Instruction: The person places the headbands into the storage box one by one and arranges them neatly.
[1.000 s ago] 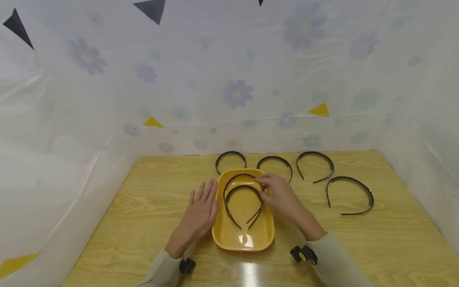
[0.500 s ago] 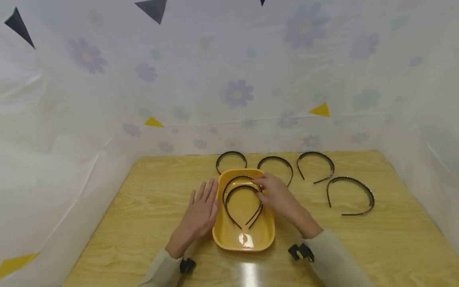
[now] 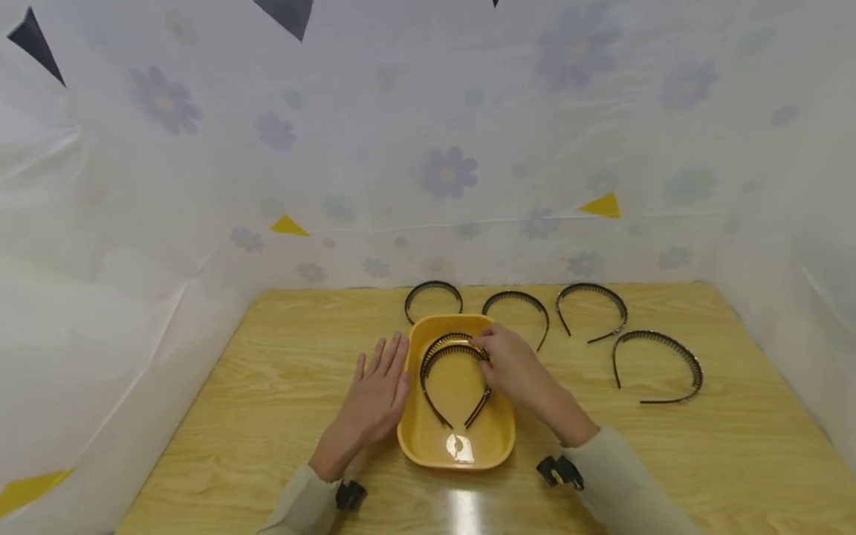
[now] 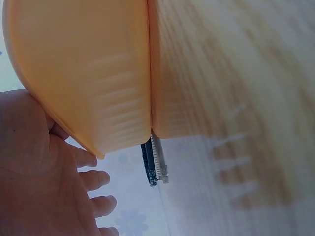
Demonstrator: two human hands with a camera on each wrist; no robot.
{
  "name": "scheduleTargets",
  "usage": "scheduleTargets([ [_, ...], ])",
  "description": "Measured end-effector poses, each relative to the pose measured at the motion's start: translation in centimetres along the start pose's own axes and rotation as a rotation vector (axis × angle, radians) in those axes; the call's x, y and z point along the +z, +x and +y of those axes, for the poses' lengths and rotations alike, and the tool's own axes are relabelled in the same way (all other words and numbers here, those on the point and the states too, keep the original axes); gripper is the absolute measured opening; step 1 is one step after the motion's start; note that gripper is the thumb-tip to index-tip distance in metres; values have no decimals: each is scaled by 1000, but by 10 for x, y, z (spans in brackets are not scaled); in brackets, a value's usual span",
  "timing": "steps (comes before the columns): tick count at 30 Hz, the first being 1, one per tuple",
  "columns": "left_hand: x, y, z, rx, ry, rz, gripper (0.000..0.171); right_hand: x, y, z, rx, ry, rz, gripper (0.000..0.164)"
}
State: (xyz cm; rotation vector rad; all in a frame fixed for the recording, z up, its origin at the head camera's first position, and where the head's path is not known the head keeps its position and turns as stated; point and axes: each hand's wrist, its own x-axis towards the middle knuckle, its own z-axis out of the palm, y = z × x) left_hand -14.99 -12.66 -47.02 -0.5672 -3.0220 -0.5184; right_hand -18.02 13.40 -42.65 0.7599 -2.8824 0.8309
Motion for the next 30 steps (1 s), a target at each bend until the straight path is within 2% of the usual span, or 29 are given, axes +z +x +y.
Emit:
scheduleTargets([
  [6, 0, 0, 0, 2, -2, 7, 58, 3, -1, -2, 13, 13, -13, 38],
  [14, 1, 0, -1, -6, 8, -1, 59, 6, -7, 4, -2, 27, 48, 38],
  [24, -1, 0, 0, -7, 15, -6, 59, 20, -9, 11, -58, -48, 133, 38],
  [27, -1, 0, 0, -4, 17, -4, 58, 20, -9, 11, -53, -10, 136, 37],
  [30, -1, 0, -1, -3, 11, -3, 58, 18, -10, 11, -17, 75, 129, 37],
])
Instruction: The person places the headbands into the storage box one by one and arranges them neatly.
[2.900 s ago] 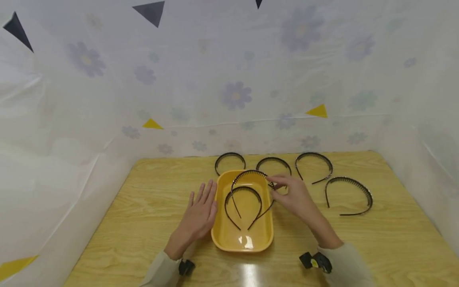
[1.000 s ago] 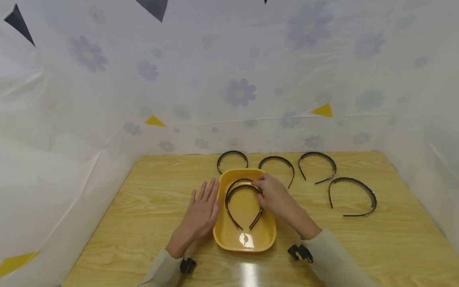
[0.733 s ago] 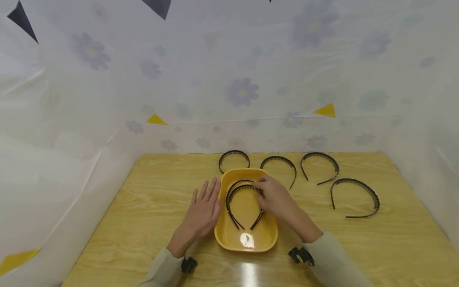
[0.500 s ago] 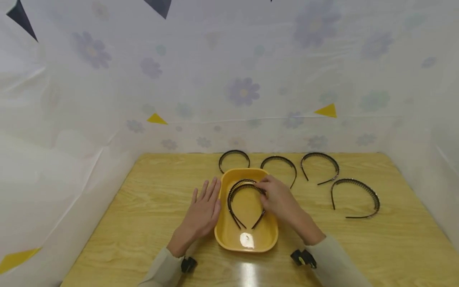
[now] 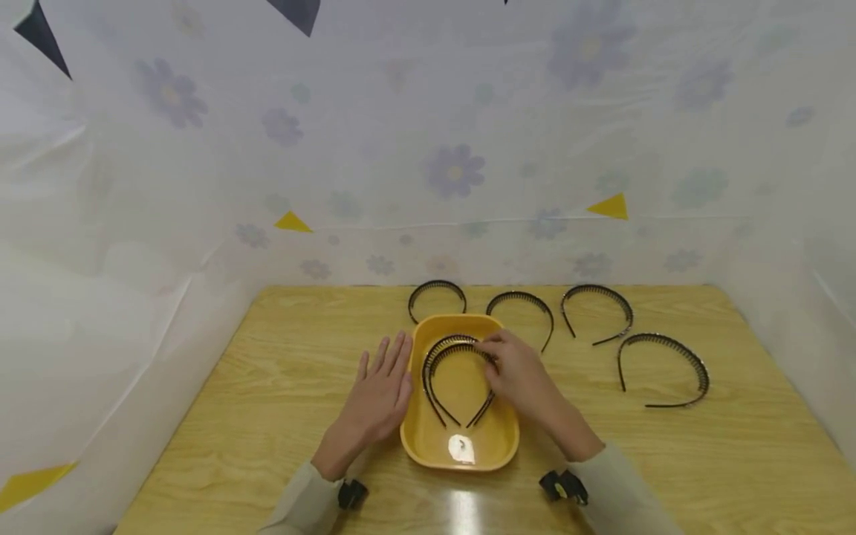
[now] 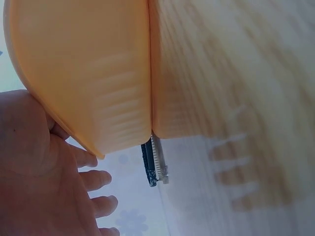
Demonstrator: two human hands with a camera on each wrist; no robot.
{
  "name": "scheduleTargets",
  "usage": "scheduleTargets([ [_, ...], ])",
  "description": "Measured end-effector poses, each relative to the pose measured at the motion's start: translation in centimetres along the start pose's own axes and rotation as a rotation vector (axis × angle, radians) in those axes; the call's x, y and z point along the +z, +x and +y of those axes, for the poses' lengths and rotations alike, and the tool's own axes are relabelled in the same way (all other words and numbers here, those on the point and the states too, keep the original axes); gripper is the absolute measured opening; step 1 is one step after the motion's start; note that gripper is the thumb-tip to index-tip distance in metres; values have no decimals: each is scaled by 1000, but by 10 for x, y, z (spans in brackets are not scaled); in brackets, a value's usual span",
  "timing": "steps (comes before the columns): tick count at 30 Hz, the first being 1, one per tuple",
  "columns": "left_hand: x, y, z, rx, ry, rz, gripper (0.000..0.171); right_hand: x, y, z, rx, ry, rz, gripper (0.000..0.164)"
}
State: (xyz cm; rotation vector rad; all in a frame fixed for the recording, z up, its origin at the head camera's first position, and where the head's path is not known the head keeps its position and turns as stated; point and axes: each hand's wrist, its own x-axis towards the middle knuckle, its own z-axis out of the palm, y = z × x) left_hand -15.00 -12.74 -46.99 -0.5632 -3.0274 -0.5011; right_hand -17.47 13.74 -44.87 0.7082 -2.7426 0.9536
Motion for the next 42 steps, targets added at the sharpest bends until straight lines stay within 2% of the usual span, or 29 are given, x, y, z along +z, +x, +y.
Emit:
scheduleTargets([
  [2, 0, 0, 0, 0, -5, 0, 58, -3, 0, 0, 23, 42, 2, 37],
  [6, -1, 0, 0, -2, -7, 2, 58, -9, 1, 1, 20, 53, 20, 35],
  [10, -1, 1, 0, -2, -5, 4, 58, -12, 4, 3, 2, 15, 10, 36],
  [20, 1, 1, -2, -8, -4, -4, 59, -9, 9, 2, -22, -102, -80, 35],
  [27, 1, 0, -1, -1, -14, -2, 58, -2, 7, 3, -99, -293, -14, 32],
  [37, -1, -1, 0, -7, -17, -11, 58, 7, 2, 7, -82, -324, 42, 33],
  [42, 0, 0, -1, -6, -21, -15, 58, 9, 3, 8, -68, -345, 31, 35],
])
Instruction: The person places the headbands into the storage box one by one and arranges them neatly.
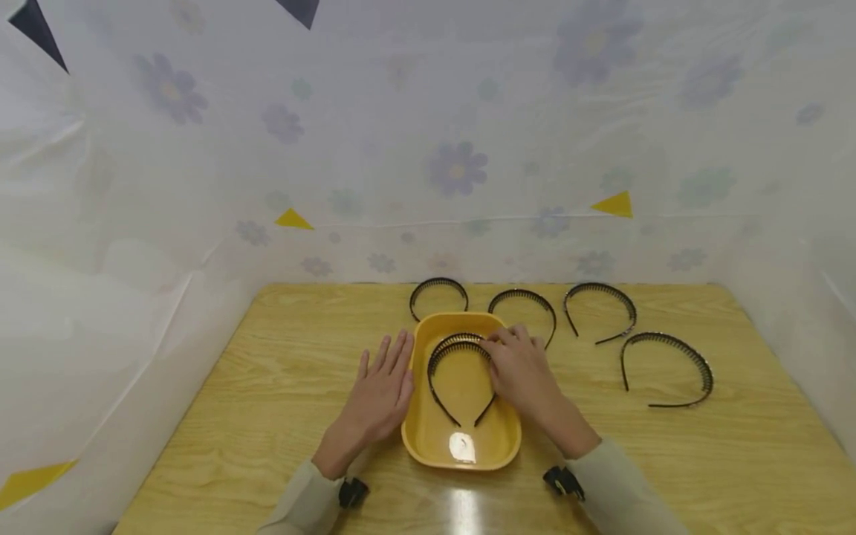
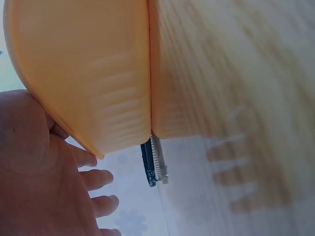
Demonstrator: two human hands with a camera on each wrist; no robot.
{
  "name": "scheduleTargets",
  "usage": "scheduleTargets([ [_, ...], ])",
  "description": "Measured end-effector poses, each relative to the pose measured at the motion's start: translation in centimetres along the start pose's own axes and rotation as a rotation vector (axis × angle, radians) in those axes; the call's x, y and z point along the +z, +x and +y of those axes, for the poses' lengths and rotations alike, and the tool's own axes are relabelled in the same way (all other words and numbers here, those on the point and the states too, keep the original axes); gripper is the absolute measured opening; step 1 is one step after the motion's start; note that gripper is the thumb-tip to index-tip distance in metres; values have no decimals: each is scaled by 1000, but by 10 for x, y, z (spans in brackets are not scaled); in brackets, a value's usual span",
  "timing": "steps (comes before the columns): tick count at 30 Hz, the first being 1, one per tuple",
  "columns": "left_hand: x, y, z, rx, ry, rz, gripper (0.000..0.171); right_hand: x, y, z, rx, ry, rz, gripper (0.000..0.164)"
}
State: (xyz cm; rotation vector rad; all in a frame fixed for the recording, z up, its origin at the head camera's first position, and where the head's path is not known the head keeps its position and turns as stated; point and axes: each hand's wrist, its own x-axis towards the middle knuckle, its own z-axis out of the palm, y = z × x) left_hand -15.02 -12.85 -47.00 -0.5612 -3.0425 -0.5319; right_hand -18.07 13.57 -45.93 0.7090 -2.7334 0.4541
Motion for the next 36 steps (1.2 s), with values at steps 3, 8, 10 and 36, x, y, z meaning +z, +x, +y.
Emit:
scheduleTargets([
  [3, 0, 0, 0, -1, -2, -5, 58, 1, 0, 0, 4, -30, -20, 35],
  [8, 1, 1, 0, 1, -1, -7, 59, 1, 1, -1, -4, -85, -49, 33],
  [10, 1, 1, 0, 3, -1, -4, 58, 1, 2, -2, -9, -100, -60, 31],
  [36, -2, 0, 1, 1, -25, 4, 58, 10, 4, -9, -17, -100, -65, 22],
])
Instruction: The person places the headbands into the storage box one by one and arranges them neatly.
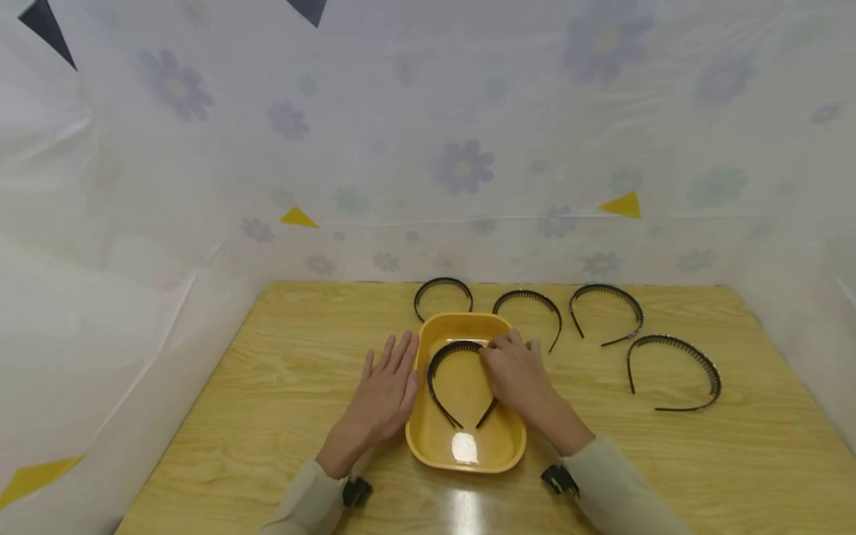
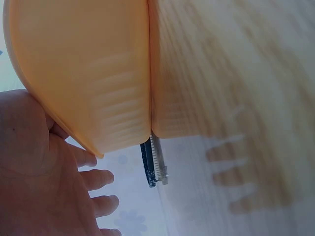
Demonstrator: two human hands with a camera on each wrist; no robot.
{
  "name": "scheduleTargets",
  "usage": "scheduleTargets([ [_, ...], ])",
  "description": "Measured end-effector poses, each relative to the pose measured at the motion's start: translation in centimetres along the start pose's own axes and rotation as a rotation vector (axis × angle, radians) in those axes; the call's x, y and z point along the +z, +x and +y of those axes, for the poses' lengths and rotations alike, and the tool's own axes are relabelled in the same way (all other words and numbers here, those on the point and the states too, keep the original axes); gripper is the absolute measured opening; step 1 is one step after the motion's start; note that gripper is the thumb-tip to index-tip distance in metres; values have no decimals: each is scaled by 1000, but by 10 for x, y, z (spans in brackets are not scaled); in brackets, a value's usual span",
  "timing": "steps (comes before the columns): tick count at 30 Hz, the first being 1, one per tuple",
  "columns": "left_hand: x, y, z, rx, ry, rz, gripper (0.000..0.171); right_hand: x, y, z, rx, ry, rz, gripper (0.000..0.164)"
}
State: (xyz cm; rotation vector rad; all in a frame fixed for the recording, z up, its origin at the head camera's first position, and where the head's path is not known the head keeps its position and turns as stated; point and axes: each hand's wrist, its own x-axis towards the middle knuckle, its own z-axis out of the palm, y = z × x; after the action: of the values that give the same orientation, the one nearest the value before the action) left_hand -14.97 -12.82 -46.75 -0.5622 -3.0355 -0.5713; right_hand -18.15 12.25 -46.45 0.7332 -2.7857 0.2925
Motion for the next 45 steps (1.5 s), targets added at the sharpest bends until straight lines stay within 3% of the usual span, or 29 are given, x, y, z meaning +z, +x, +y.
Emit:
scheduleTargets([
  [8, 1, -1, 0, 6, 2, 0, 58, -3, -3, 5, -14, 100, 48, 29],
  [16, 1, -1, 1, 4, 3, 3, 58, -13, -6, 16, -62, 196, 157, 34],
  [27, 2, -1, 1, 7, 8, 5, 58, -28, -17, 17, -6, 333, 198, 34],
  [35, 3, 0, 1, 14, 8, 12, 58, -39, -25, 31, 9, 338, 284, 34],
  [45, 3, -1, 0, 2, 9, -1, 59, -47, -34, 56, 58, 332, 317, 37],
])
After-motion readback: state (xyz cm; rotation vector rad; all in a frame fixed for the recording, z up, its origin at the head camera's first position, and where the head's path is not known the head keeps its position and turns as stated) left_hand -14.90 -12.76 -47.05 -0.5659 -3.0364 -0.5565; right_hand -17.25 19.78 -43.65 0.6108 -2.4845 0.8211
